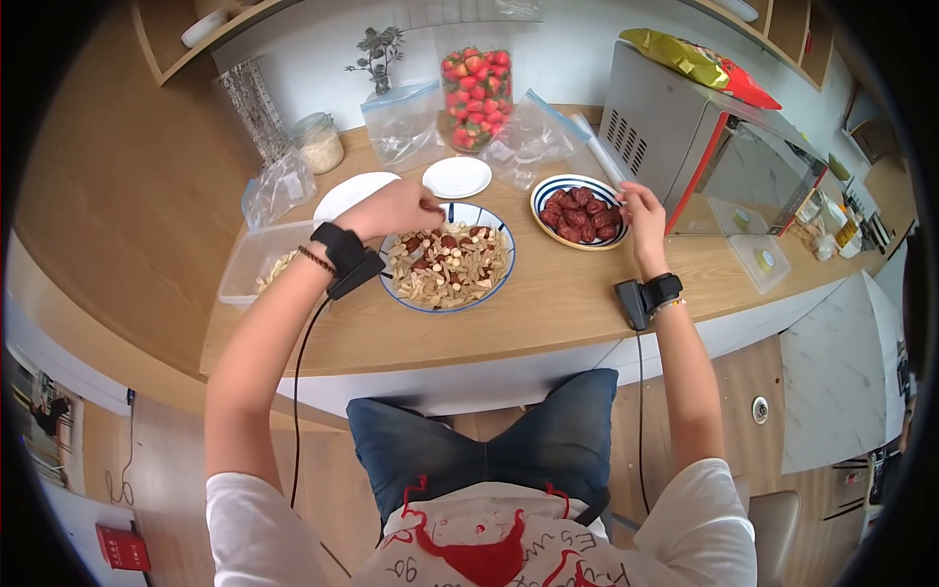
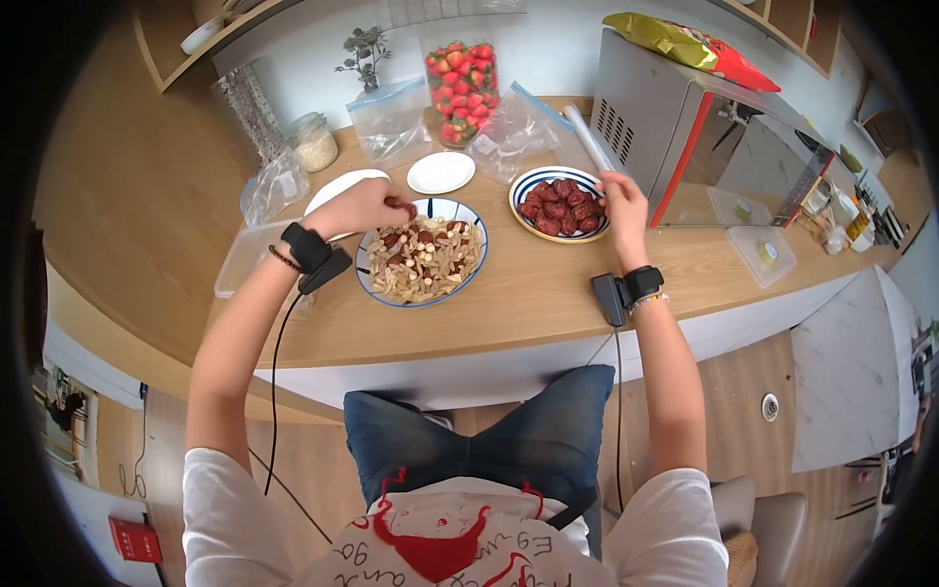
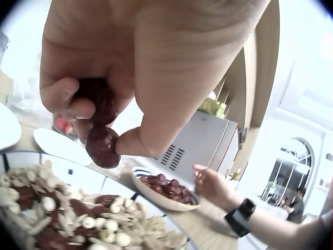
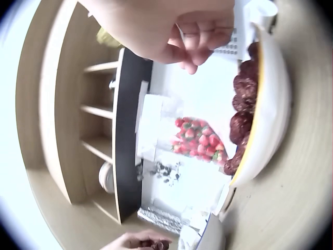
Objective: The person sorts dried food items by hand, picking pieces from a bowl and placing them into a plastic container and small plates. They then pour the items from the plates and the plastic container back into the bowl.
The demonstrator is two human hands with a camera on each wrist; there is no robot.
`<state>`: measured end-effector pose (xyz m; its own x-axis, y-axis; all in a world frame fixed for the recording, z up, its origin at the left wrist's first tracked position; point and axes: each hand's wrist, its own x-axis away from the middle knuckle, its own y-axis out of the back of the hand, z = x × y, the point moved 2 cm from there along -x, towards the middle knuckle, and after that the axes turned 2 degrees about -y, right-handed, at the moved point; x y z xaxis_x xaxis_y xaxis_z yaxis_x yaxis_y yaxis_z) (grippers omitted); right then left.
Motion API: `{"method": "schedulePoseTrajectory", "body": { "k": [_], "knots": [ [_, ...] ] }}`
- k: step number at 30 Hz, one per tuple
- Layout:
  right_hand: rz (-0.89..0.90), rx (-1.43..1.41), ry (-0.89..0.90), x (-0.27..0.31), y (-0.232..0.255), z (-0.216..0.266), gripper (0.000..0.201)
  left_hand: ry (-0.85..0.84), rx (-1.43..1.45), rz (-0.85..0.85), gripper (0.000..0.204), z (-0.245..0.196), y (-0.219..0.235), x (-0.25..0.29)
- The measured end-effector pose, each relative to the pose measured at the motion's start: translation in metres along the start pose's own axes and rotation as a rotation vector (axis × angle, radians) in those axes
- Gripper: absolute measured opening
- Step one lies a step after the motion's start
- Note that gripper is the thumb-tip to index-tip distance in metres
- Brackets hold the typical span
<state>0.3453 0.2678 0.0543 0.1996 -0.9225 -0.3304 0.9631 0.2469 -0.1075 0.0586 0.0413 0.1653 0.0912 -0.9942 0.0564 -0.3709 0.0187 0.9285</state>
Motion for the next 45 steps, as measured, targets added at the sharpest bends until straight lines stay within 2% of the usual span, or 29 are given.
{"method": "schedulePoseTrajectory", "body": {
  "k": [1,2,5,8,11,12,16,19,23,27,30,34,37,38,39,41,44,45],
  "knots": [
    [-0.041,-0.128,-0.032,-0.003,0.009,-0.015,0.02,0.007,0.071,0.006,0.032,-0.008,0.003,-0.002],
    [-0.159,-0.165,-0.047,0.005,0.008,-0.009,0.018,-0.126,0.159,-0.014,0.037,0.007,-0.007,-0.025],
    [-0.215,-0.322,-0.039,0.005,0.018,-0.012,0.015,-0.105,0.236,-0.013,0.037,-0.027,-0.009,-0.061],
    [-0.194,-0.276,0.016,0.006,0.016,-0.014,0.015,-0.178,0.405,-0.115,0.038,-0.045,-0.029,-0.11],
    [-0.12,-0.138,0.072,0.012,0.008,-0.01,0.022,-0.181,0.342,-0.095,0.037,-0.048,-0.056,-0.16],
    [-0.129,-0.089,0.079,0.013,0.008,-0.011,0.024,-0.198,0.273,-0.079,0.031,-0.049,-0.063,-0.171],
    [-0.273,-0.056,0.132,0.011,0.014,-0.015,0.032,-0.156,0.416,0.063,0.025,-0.045,-0.082,-0.189],
    [-0.32,0.014,0.14,0.011,0.021,-0.016,0.035,-0.06,0.709,-0.008,0.03,-0.039,-0.072,-0.18],
    [-0.333,0.05,0.141,0.01,0.02,-0.018,0.037,-0.064,0.738,-0.058,0.034,-0.025,-0.035,-0.137],
    [-0.374,0.101,0.124,0.013,0.022,-0.012,0.038,0.006,0.679,-0.126,0.034,0.005,-0.005,-0.091],
    [-0.39,0.14,0.122,0.016,0.021,-0.008,0.038,0.112,0.575,-0.044,0.034,0.027,0.006,-0.053],
    [-0.436,0.11,0.156,0.012,0.023,-0.016,0.037,0.14,0.406,0.06,0.034,0.054,0.001,-0.022],
    [-0.455,0.138,0.166,0.008,0.029,-0.024,0.037,0.022,0.366,0.026,0.034,0.069,-0.006,-0.017],
    [-0.46,0.151,0.211,0.007,0.03,-0.026,0.037,-0.077,0.292,-0.01,0.035,0.069,-0.01,-0.018],
    [-0.456,0.148,0.199,0.008,0.029,-0.027,0.037,-0.079,0.338,0.044,0.039,0.06,-0.014,-0.015],
    [-0.455,0.139,0.184,0.008,0.029,-0.025,0.037,-0.119,0.109,0.014,0.045,0.036,-0.024,-0.006],
    [-0.462,0.158,0.203,0.01,0.028,-0.023,0.037,-0.255,0.165,0.188,0.05,0.016,-0.041,-0.004],
    [-0.455,0.161,0.208,0.009,0.027,-0.023,0.037,-0.362,0.08,0.158,0.051,0.01,-0.045,-0.003]
  ]
}}
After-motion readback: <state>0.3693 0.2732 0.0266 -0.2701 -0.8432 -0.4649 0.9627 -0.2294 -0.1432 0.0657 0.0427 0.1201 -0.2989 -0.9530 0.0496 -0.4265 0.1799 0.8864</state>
